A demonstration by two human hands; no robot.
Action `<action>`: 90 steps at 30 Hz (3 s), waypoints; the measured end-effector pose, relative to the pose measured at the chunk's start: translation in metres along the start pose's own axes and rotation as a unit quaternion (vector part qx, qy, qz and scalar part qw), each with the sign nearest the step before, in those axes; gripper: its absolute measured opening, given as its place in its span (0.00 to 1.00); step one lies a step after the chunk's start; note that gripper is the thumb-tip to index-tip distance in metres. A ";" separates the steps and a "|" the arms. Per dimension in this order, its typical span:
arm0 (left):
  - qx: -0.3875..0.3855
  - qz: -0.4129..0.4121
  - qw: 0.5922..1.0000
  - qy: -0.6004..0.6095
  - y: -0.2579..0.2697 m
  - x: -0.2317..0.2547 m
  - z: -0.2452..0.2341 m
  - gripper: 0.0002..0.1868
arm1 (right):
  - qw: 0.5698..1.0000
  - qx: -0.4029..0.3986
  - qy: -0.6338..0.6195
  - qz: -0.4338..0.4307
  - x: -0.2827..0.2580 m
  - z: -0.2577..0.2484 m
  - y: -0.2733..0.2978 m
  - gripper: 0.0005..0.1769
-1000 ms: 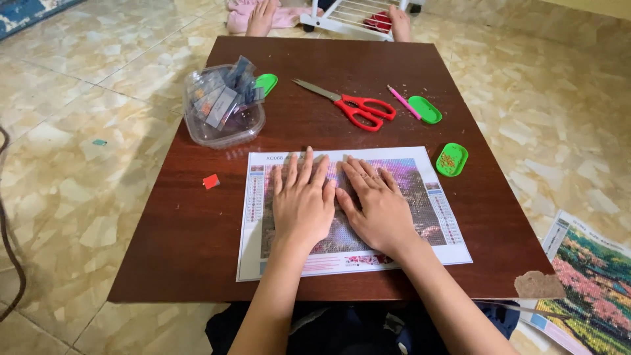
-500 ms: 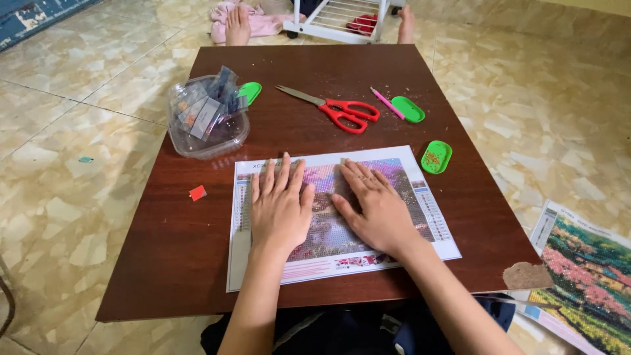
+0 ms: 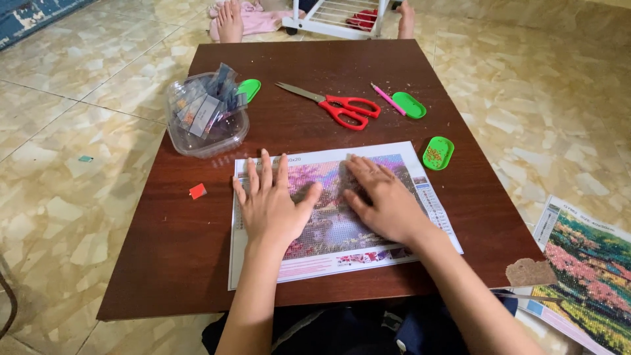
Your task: The person creates a diamond painting by picking up individual resin diamonds from a container with a stylus and placing them onto a canvas, then cutting a thread pack with scissors and applying thread to the canvas with the stylus. The person also adjusts a plastic film and a green mold on the canvas, pressing the canvas by hand.
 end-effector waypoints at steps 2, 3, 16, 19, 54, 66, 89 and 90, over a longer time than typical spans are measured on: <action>-0.009 0.007 1.000 0.025 0.006 0.005 -0.011 0.50 | 0.999 0.046 -0.010 0.021 0.025 -0.007 0.004 0.30; -0.016 0.016 0.998 0.053 0.008 0.009 -0.016 0.53 | 0.994 0.095 -0.017 0.042 0.040 -0.015 0.007 0.29; 0.165 0.005 0.976 0.139 0.015 -0.027 -0.040 0.41 | 0.991 0.070 0.079 -0.084 0.145 -0.070 -0.024 0.40; 0.164 0.008 0.979 0.118 0.017 -0.029 -0.038 0.39 | 0.996 0.036 0.077 -0.017 0.146 -0.071 -0.026 0.36; 0.082 0.108 0.973 0.184 -0.049 -0.012 0.003 0.16 | 0.994 -0.034 0.065 -0.084 0.049 -0.005 -0.122 0.31; 0.151 0.130 0.951 0.238 -0.037 -0.010 -0.007 0.15 | 0.931 0.340 0.077 0.111 0.242 -0.043 -0.187 0.04; 0.180 0.126 0.931 0.292 -0.025 -0.013 -0.020 0.12 | 0.936 0.330 -0.113 0.054 0.148 -0.071 -0.115 0.07; 0.184 0.122 0.929 0.296 -0.024 -0.012 -0.025 0.09 | 0.936 0.295 -0.191 0.034 0.132 -0.061 -0.097 0.08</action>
Point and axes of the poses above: each hand's wrist, its own y-axis away from the middle knuckle, its own z-axis out of the palm, x = y × z, the point moved 8 cm from there along -y, towards the middle knuckle, and after that the axes turned 3 degrees about x, right-handed, at the moved point
